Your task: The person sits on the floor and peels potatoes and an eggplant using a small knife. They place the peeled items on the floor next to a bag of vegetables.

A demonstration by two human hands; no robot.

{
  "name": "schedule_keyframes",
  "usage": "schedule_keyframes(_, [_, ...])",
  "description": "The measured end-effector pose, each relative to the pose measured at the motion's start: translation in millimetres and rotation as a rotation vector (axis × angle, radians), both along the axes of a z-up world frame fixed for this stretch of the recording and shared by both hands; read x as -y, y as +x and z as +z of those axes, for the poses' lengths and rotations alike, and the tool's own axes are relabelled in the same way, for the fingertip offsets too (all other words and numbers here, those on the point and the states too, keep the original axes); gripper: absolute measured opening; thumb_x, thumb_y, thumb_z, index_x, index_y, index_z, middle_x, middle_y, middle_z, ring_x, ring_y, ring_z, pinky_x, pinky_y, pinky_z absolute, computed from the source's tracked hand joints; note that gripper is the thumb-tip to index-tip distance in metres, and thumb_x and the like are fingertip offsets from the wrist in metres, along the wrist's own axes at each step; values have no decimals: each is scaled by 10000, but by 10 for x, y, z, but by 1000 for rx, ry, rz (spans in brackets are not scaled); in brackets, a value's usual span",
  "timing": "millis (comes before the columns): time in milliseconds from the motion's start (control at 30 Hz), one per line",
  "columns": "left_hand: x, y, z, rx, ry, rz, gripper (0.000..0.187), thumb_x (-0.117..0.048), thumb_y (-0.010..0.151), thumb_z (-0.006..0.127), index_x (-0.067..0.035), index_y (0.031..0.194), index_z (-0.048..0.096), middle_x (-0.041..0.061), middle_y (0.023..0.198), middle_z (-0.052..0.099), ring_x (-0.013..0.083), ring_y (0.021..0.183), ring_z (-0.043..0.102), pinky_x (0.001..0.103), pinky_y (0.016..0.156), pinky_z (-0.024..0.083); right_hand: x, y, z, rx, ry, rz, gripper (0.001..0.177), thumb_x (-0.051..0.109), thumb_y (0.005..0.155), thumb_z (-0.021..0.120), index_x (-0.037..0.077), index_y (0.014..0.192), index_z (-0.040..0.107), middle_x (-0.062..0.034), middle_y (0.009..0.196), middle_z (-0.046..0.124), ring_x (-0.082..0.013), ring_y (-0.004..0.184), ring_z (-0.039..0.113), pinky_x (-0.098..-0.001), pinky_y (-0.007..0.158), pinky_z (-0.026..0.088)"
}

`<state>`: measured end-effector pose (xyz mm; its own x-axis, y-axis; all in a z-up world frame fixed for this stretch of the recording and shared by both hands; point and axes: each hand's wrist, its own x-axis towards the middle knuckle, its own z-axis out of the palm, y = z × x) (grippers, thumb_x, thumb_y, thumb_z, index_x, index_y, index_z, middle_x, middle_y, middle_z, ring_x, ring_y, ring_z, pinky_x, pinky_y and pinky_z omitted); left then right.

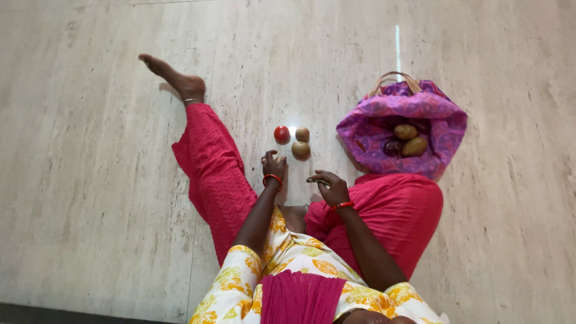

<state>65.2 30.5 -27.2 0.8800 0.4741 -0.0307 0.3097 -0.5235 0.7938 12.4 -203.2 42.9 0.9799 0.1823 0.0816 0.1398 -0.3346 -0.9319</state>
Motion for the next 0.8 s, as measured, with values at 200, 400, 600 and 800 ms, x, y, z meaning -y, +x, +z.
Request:
schedule_keyframes(200, [12,-86,-55,65,147,-157,623,-142,712,882,-136,1251,571,187,1240,590,380,1176,570,461,997,511,305,124,456,-17,8,-55,340,-99,879,579,56,1132,744,-122,1055,792,-205,989,775,-316,842,609])
schedule_keyframes(400, [-11,-63,-57,35,86,-68,665,-162,681,953,-162,1243,597,181,1239,542,361,1098,605,449,949,532,860,629,416,-14,-12,-96,332,-102,944,534,82,1121,746,-94,1033,788,-182,953,788,-289,835,622])
schedule_keyframes(600, [48,70,-87,0,38,66,682,-189,663,977,-154,1216,579,165,1228,541,347,1072,620,433,904,555,1579,1515,-67,314,-546,-238,142,83,891,672,152,812,768,-117,910,647,-316,928,649,-472,837,533])
schedule_keyframes(800, [74,61,-55,-19,-32,105,688,-184,651,968,-159,1218,578,160,1234,529,313,1032,636,411,896,567,2282,1820,-479,-64,-464,-758,501,382,773,783,69,1157,706,-240,1032,743,-411,963,710,-495,837,565])
